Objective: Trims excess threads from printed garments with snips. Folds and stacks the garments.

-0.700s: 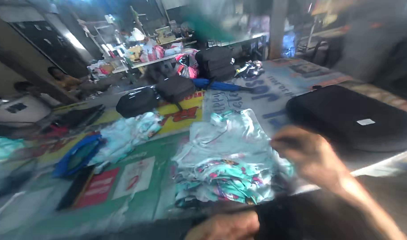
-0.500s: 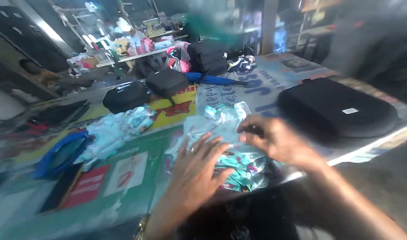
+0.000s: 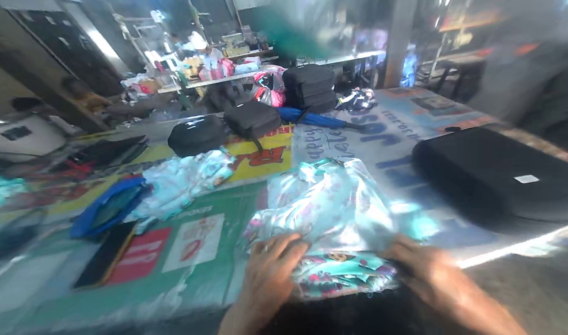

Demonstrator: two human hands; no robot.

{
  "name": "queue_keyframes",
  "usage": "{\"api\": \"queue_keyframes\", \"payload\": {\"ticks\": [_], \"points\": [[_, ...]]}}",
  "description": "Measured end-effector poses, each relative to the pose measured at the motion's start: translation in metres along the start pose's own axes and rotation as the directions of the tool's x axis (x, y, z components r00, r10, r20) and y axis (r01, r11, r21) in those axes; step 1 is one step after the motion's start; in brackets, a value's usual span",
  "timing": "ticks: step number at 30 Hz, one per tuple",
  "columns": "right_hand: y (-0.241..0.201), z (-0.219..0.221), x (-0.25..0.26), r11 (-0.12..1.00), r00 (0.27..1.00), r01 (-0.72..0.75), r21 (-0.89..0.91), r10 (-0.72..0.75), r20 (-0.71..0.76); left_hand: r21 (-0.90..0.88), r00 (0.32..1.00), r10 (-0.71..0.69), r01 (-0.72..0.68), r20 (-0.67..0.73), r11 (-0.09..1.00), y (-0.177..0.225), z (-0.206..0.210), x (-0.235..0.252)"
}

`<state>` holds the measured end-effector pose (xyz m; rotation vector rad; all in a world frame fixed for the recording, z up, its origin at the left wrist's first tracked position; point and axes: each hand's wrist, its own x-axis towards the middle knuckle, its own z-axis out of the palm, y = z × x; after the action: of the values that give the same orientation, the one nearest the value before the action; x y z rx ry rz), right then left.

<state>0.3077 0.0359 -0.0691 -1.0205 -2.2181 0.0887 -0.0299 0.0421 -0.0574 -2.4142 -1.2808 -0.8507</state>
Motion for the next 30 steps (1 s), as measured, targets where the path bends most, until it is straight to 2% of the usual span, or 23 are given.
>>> {"api": "queue_keyframes", "payload": {"ticks": [3,6,7,9,11,12,14,15,18,20,22,26,30], "points": [[0.004,-0.022,0.003,0.987,0.997,-0.059,0.149,0.051,0.052,-0.015,0.995,0.032,-0.031,0.091,0.999,-0.015,-0.015,0.004],[-0.001,-0.035,0.012,0.898,0.997,-0.030,0.440,0.058,-0.051,0.069,0.981,0.060,-0.074,0.187,0.995,-0.005,-0.039,0.013],[-0.007,-0.037,0.017,0.869,0.994,-0.016,0.494,0.068,-0.087,0.053,0.986,0.059,-0.068,0.155,0.996,0.005,-0.045,0.020],[-0.019,-0.035,0.030,0.825,0.988,-0.021,0.565,0.104,-0.115,-0.124,0.998,0.052,-0.045,0.047,0.991,0.030,-0.049,0.035],[-0.026,-0.027,0.042,0.858,0.988,-0.049,0.511,0.115,-0.100,-0.310,0.998,0.062,-0.053,0.018,0.949,0.051,-0.038,0.043],[-0.024,-0.020,0.047,0.909,0.991,-0.064,0.412,0.106,-0.080,-0.334,0.996,0.078,-0.059,0.045,0.941,0.058,-0.028,0.044],[-0.013,-0.001,0.055,0.981,0.996,-0.076,0.181,0.081,-0.021,-0.272,0.988,0.093,-0.056,0.124,0.961,0.064,-0.006,0.042],[-0.004,0.007,0.058,0.984,0.997,-0.078,0.161,0.075,0.022,-0.256,0.986,0.075,-0.035,0.151,0.966,0.063,0.003,0.042],[0.020,-0.007,0.065,0.872,0.969,-0.183,0.455,0.082,0.233,-0.300,0.981,-0.001,0.060,0.193,0.952,0.054,0.006,0.046],[0.027,-0.021,0.063,0.897,0.945,-0.207,0.392,0.080,0.317,-0.350,0.978,-0.023,0.097,0.209,0.932,0.047,0.004,0.049],[0.028,-0.024,0.060,0.932,0.944,-0.180,0.314,0.074,0.323,-0.444,0.967,-0.052,0.161,0.248,0.881,0.041,-0.001,0.054],[0.026,-0.027,0.061,0.874,0.960,-0.227,0.431,0.125,0.252,-0.578,0.940,-0.101,0.283,0.326,0.766,0.037,-0.006,0.063],[0.021,-0.030,0.066,0.781,0.949,-0.307,0.544,0.210,0.235,-0.627,0.962,-0.039,0.206,0.270,0.751,0.038,-0.004,0.064]]}}
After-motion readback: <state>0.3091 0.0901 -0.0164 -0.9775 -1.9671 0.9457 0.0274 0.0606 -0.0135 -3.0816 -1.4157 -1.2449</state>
